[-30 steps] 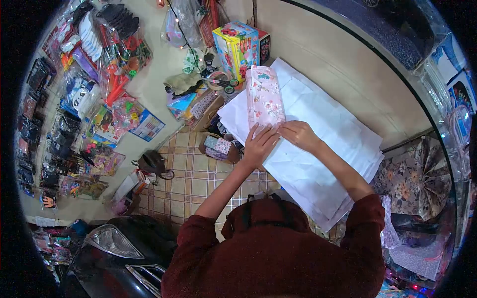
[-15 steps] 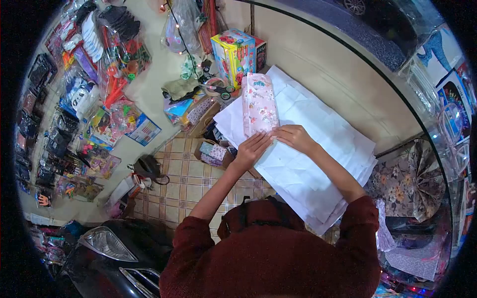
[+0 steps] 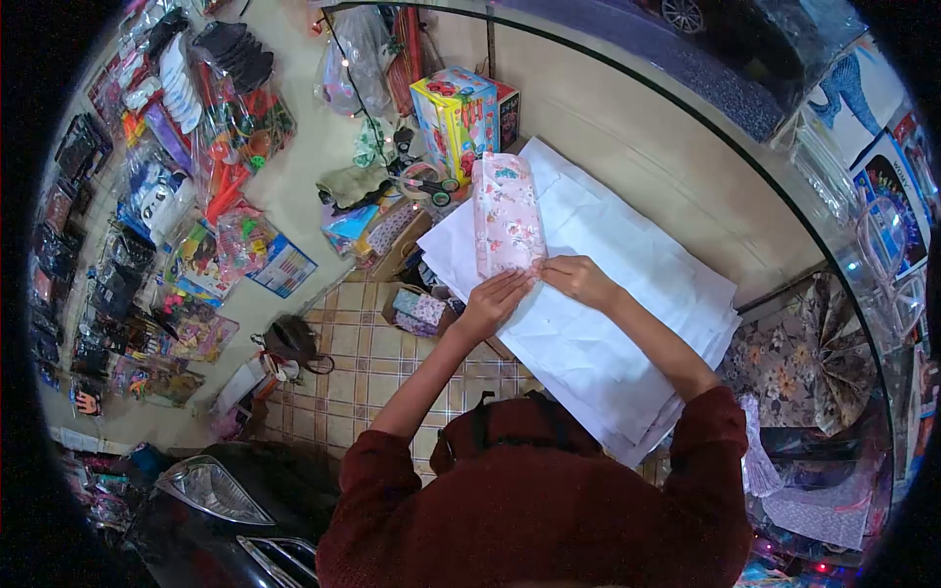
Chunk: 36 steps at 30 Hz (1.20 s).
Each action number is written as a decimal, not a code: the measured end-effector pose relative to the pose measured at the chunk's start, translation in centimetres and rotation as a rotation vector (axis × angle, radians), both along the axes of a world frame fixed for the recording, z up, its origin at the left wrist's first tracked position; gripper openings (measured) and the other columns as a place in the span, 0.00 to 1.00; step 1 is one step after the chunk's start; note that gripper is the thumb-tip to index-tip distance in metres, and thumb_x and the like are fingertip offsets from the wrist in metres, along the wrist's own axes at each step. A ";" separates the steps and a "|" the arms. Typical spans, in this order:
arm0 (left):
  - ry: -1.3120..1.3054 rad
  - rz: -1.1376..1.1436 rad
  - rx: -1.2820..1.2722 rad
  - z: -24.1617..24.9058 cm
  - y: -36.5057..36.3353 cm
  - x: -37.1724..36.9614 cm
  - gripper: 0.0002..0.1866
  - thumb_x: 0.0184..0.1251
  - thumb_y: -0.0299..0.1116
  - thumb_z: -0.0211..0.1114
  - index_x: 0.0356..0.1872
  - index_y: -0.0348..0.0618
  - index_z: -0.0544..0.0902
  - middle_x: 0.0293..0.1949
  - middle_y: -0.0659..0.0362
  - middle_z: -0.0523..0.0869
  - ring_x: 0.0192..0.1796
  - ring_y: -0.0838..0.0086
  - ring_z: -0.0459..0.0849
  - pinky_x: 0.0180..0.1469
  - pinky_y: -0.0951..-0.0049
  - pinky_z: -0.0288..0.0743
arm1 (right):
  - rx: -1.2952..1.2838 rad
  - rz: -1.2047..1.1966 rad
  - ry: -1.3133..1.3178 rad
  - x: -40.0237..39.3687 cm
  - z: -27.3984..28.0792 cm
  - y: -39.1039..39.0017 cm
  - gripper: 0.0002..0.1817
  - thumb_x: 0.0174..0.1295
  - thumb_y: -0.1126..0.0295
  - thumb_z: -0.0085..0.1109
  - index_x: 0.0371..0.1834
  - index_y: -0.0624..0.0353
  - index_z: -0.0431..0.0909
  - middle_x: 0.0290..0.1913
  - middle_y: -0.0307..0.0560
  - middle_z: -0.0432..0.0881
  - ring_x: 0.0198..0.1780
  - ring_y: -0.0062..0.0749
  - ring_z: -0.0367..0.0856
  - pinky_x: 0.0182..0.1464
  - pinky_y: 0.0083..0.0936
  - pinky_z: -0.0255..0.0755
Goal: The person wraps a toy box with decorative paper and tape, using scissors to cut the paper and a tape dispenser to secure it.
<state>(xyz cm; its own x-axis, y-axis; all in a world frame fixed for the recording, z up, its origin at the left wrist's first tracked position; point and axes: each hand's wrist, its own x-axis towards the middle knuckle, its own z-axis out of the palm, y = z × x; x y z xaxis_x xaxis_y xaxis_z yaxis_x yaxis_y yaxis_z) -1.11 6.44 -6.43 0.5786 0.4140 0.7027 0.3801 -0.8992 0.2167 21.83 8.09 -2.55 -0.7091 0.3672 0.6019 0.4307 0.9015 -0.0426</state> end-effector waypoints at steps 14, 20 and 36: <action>0.118 -0.018 -0.126 1.0 -1.1 -0.9 0.25 0.56 0.23 0.61 0.58 0.38 0.77 0.61 0.51 0.77 0.66 0.61 0.73 0.71 0.58 0.61 | -0.130 -0.061 -0.035 -0.2 0.3 -1.0 0.11 0.54 0.76 0.57 0.41 0.63 0.80 0.46 0.50 0.83 0.47 0.39 0.83 0.49 0.30 0.80; -0.089 0.139 -0.196 2.6 -4.3 -1.9 0.21 0.63 0.26 0.58 0.59 0.42 0.77 0.61 0.49 0.76 0.63 0.55 0.73 0.66 0.59 0.62 | -0.352 -0.173 0.203 -1.6 3.3 -3.6 0.10 0.61 0.72 0.60 0.44 0.63 0.82 0.46 0.49 0.82 0.47 0.39 0.82 0.50 0.28 0.78; -0.915 0.119 -1.339 1.7 -4.1 -1.1 0.09 0.68 0.32 0.63 0.35 0.36 0.82 0.29 0.60 0.85 0.31 0.81 0.82 0.36 0.81 0.75 | -1.805 -0.303 0.794 -3.9 1.5 -5.1 0.20 0.65 0.59 0.61 0.43 0.71 0.79 0.40 0.51 0.84 0.40 0.29 0.85 0.46 0.24 0.81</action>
<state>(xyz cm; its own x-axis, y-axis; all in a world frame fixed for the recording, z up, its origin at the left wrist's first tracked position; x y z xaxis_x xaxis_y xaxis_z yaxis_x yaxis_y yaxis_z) -2.16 2.31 -4.69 0.1144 0.9879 -0.1050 -0.2585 0.1316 0.9570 17.96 2.96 -1.07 -0.3283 0.8345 -0.4425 -0.0369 -0.4795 -0.8768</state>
